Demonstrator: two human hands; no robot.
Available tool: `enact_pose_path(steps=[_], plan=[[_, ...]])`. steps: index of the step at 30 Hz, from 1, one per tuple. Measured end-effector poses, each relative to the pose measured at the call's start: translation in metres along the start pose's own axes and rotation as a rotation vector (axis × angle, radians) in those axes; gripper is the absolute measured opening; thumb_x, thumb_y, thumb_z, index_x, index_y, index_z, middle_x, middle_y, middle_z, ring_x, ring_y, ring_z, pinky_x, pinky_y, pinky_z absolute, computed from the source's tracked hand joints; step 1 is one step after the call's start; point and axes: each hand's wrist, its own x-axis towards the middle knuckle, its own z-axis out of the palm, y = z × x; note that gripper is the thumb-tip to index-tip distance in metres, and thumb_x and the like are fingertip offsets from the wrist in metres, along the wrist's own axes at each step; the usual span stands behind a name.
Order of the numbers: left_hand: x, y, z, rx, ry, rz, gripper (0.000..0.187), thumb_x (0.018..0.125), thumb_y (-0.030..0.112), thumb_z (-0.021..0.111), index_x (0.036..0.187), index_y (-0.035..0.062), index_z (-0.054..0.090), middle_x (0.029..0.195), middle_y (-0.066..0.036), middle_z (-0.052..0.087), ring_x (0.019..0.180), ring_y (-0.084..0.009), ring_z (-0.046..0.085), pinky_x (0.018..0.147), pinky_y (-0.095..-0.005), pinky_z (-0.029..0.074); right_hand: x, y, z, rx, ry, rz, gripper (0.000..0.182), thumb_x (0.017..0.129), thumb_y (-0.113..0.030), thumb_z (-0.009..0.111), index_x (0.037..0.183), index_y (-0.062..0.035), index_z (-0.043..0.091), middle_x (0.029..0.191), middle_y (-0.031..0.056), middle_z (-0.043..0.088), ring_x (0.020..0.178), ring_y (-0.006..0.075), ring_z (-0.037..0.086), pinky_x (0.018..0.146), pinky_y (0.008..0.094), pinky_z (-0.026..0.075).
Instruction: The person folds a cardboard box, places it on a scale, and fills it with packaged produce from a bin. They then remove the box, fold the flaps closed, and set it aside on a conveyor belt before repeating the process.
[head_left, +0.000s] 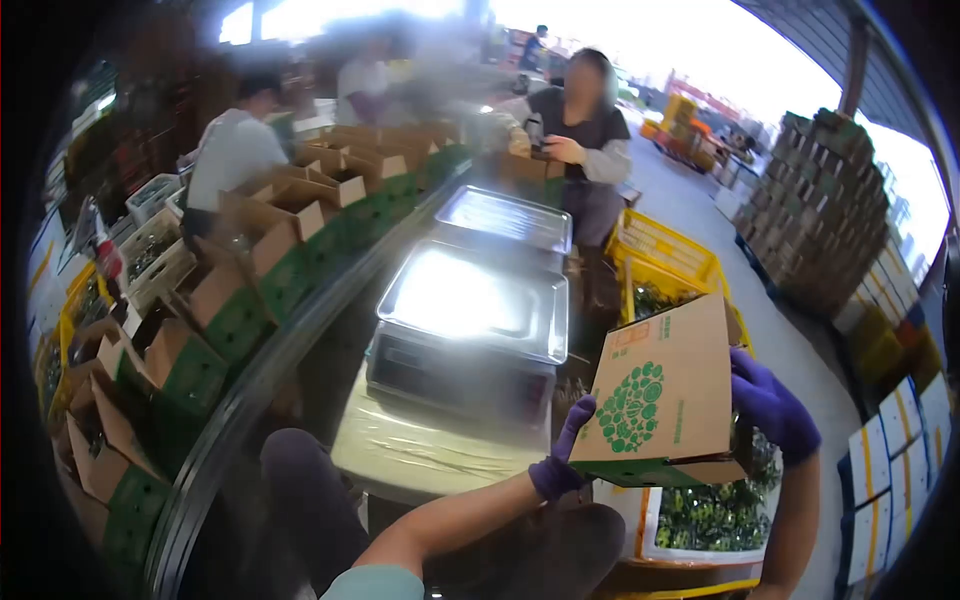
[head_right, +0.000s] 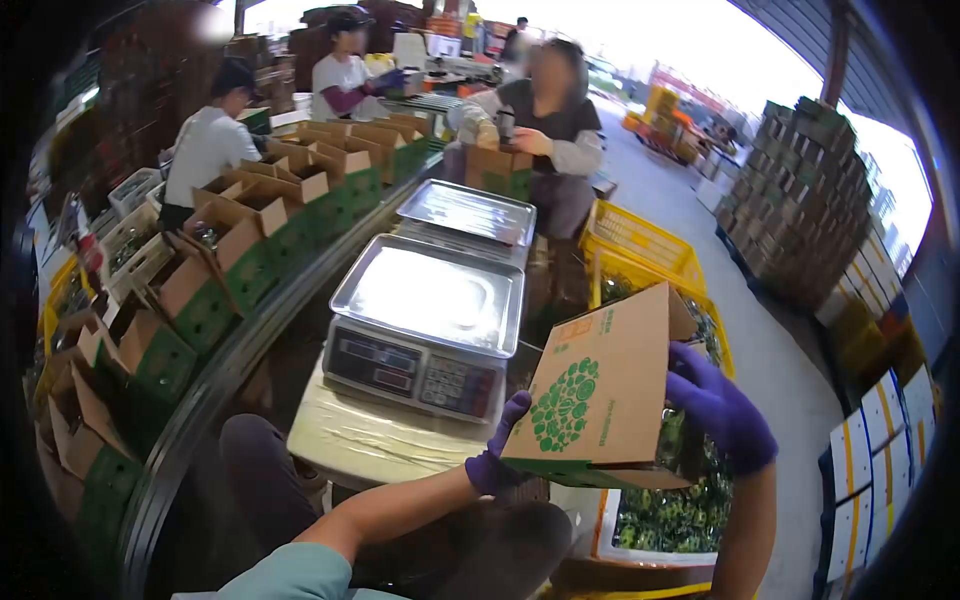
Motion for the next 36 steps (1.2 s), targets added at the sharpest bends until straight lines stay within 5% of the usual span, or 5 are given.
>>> enact_pose_path(steps=[10, 12, 18, 21, 36], plan=[[-0.032, 0.046, 0.095, 0.271, -0.148, 0.222, 0.075, 0.088, 0.052, 0.055, 0.144, 0.0075, 0.034, 0.142, -0.019, 0.044, 0.126, -0.0356, 0.049, 0.107, -0.0532, 0.039, 0.078, -0.088, 0.038, -0.335, 0.025, -0.507, 0.06, 0.073, -0.014, 0.075, 0.126, 0.001, 0.051, 0.113, 0.0154, 0.063, 0.108, 0.0241, 0.06, 0.098, 0.036, 0.043], [-0.039, 0.065, 0.112, 0.357, -0.136, 0.313, 0.075, 0.088, 0.054, 0.054, 0.143, 0.0074, 0.035, 0.141, -0.019, 0.046, 0.125, -0.0354, 0.05, 0.106, -0.053, 0.04, 0.086, -0.115, 0.048, -1.122, 0.727, -1.012, 0.039, 0.082, -0.016, 0.071, 0.115, 0.001, 0.059, 0.102, 0.0167, 0.061, 0.092, 0.0294, 0.061, 0.084, 0.0366, 0.048], [-0.023, 0.142, 0.094, 1.098, -0.003, 0.86, 0.063, 0.095, 0.011, 0.057, 0.143, 0.0047, 0.018, 0.133, -0.021, 0.044, 0.124, -0.03, 0.049, 0.104, -0.0423, 0.044, 0.123, -0.181, 0.095, -0.55, 0.135, -0.332, 0.039, 0.085, -0.033, 0.069, 0.097, 0.0035, 0.066, 0.085, 0.0151, 0.069, 0.076, 0.0187, 0.064, 0.072, 0.0328, 0.049], [-0.016, 0.157, 0.119, 1.401, -0.016, 0.963, 0.075, 0.09, 0.06, 0.048, 0.142, 0.0072, 0.035, 0.135, -0.018, 0.049, 0.122, -0.0324, 0.052, 0.101, -0.0512, 0.045, 0.182, -0.154, 0.096, -0.71, 0.357, -0.738, 0.04, 0.08, -0.032, 0.074, 0.101, 0.0012, 0.064, 0.085, 0.0176, 0.068, 0.073, 0.0248, 0.067, 0.071, 0.0364, 0.05], [-0.1, 0.182, 0.237, 1.497, 0.542, 0.155, 0.042, 0.092, 0.028, 0.061, 0.128, 0.0072, 0.05, 0.114, -0.006, 0.061, 0.099, -0.021, 0.063, 0.086, -0.0373, 0.051, 0.232, -0.019, 0.135, -0.92, 0.211, -0.881, 0.046, 0.071, -0.018, 0.076, 0.112, -0.0129, 0.056, 0.112, 0.0056, 0.063, 0.117, 0.0266, 0.055, 0.113, 0.0545, 0.021]])
